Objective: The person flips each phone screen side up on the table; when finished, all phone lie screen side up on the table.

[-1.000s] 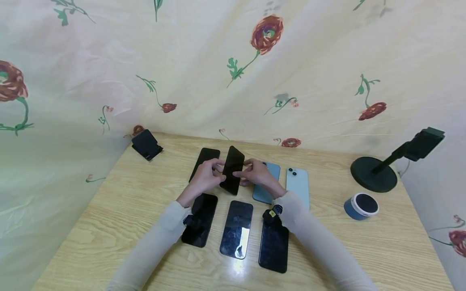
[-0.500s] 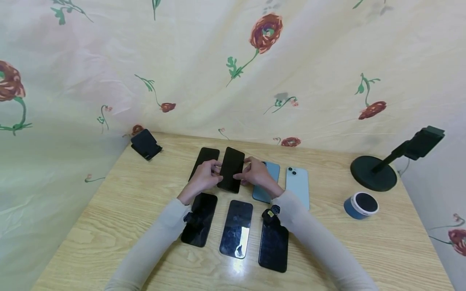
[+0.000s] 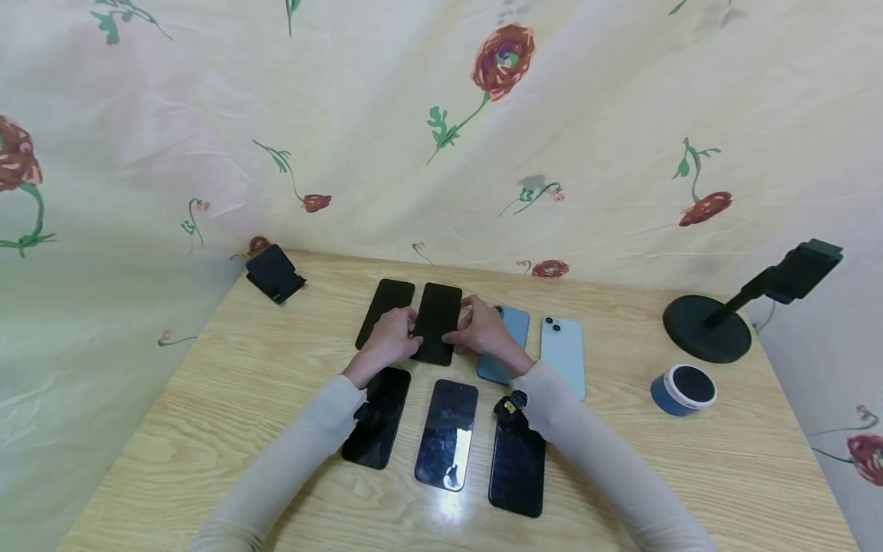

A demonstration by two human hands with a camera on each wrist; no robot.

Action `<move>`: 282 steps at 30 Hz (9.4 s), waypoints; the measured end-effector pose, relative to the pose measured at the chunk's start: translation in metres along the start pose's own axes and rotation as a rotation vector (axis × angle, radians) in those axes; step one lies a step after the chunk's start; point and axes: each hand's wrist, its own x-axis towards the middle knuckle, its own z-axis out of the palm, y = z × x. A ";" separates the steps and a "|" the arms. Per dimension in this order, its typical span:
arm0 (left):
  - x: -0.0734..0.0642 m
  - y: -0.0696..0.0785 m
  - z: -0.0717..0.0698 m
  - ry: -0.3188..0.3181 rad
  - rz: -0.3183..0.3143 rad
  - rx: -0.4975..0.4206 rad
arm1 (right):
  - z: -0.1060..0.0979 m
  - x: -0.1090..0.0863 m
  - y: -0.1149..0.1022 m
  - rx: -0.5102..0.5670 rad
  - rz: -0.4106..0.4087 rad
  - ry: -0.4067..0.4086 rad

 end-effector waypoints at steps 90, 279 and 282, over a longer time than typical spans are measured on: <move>-0.013 0.104 0.076 -0.207 0.147 0.215 | -0.095 -0.046 0.048 -0.116 0.052 0.046; 0.003 0.075 0.054 -0.127 0.063 -0.036 | -0.065 -0.056 0.054 -0.023 0.088 0.027; 0.004 0.075 0.054 -0.130 0.063 -0.031 | -0.065 -0.055 0.054 -0.029 0.086 0.023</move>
